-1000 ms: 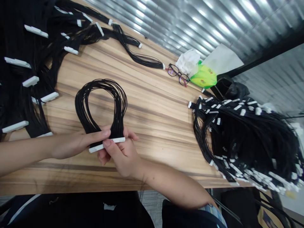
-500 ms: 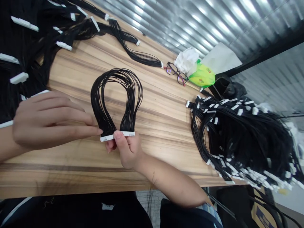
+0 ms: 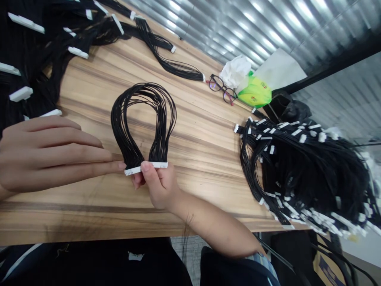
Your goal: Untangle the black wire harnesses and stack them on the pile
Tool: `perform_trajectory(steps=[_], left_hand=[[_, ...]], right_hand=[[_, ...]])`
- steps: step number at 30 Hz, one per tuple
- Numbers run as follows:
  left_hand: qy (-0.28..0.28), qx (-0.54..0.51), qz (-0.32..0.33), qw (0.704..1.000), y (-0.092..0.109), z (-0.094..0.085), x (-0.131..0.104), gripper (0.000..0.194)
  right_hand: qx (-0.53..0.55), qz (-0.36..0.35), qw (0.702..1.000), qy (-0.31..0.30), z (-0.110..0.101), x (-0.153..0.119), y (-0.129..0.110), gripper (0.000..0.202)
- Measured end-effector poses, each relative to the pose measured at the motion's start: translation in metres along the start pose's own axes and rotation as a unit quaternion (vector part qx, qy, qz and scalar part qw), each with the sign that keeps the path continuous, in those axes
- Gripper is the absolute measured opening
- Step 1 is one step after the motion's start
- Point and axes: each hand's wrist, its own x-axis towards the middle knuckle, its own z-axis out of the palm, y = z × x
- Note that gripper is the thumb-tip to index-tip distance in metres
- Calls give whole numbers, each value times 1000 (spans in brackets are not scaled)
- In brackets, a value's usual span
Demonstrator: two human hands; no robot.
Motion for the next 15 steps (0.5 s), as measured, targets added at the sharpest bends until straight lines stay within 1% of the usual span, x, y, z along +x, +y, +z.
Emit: perform_trajectory(steps=[1,2,3,5,6,8,10,12,13,15], left_hand=[[16,24,59,998,-5,2,2,21],[33,52,133,989,-10,4,4,18],[41,74,189,978,-16,6,7,15],[35,103,241,964,-26,10,13,12],[28,116,251,961,-28,10,15,15],[12,138,244,960,-29,5,17,26],[-2,135,228,964,-26,-3,17,34],[-25,107,222,969,-21,-11,15,37],[-47,80,223,970,-19,-14,13,37],[-96,17,209,973,-14,-14,10,39]], right_hand=[[-4,4,1000,1,0,0,0,42],[-9,8,1000,1,0,0,-1,43],[-18,11,1000,1,-1,-1,-1,45],[-37,8,999,0,-1,-1,-1,45],[-42,4,999,1,-1,-1,-2,44],[-47,-5,999,19,-2,-1,-2,42],[-53,-10,997,63,-3,2,-3,44],[-65,-15,991,114,-4,7,-5,48],[-68,-22,989,130,-4,9,-7,49],[-64,-37,987,146,-5,13,-9,50]])
